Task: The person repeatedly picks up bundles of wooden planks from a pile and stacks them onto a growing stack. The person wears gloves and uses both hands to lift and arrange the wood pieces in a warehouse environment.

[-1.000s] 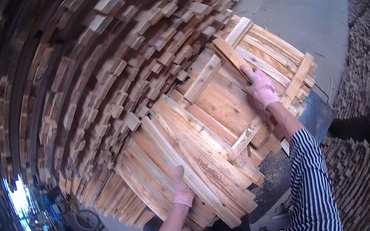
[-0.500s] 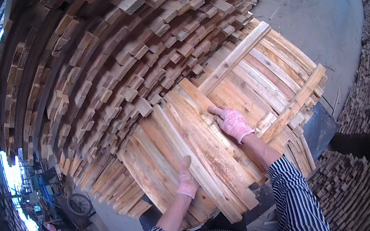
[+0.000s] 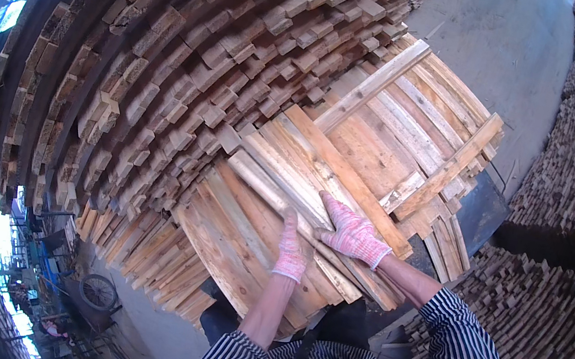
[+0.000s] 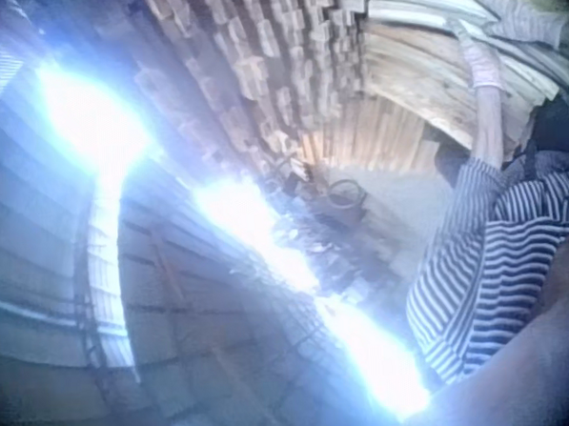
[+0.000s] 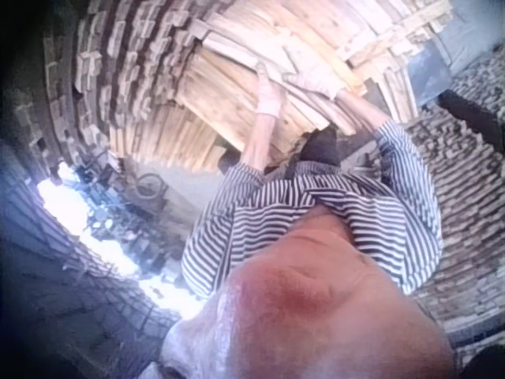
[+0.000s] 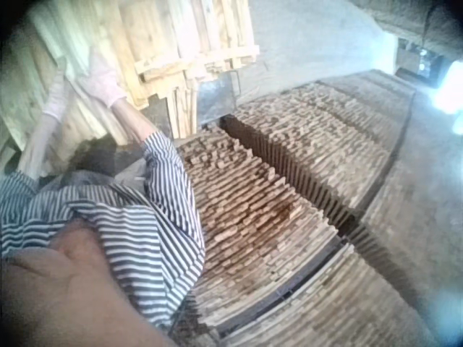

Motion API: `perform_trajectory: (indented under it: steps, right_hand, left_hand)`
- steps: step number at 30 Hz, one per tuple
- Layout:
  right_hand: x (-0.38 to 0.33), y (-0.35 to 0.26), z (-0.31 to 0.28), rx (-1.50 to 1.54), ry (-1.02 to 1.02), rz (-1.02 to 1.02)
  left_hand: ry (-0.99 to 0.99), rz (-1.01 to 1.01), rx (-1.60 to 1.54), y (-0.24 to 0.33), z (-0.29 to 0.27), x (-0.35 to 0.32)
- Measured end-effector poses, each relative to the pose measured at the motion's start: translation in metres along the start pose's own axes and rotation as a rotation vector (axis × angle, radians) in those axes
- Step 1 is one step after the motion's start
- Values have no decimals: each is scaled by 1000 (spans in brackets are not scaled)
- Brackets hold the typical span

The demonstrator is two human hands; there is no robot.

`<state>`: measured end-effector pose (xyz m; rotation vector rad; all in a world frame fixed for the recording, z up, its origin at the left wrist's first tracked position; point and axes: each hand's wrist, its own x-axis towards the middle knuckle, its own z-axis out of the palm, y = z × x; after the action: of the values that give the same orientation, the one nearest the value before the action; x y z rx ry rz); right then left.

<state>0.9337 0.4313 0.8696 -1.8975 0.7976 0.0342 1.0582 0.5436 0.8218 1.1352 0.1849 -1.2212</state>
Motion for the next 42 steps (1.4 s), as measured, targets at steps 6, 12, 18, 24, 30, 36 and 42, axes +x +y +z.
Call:
perform_trajectory:
  steps: [6,12,18,24,30,36,42]
  right_hand:
    - [1,1,-6,142,34,11]
    - [24,30,-67,29,167,110]
    - [90,121,-72,-202,371,-81]
    - [99,111,-37,-317,357,-54]
    - [47,19,-30,-131,193,-162]
    - [3,35,-20,118,119,-48]
    - [44,87,-112,-258,426,-131]
  left_hand:
    - [-53,-139,-196,-13,-39,34]
    - [123,-123,-29,-3,-21,28]
    - [92,-87,10,-12,-27,41]
    - [31,-112,-83,-11,-33,37]
    - [-123,-157,-120,8,-20,32]
    - [-150,-253,-201,-4,22,39]
    - [-70,-188,-188,-14,22,44]
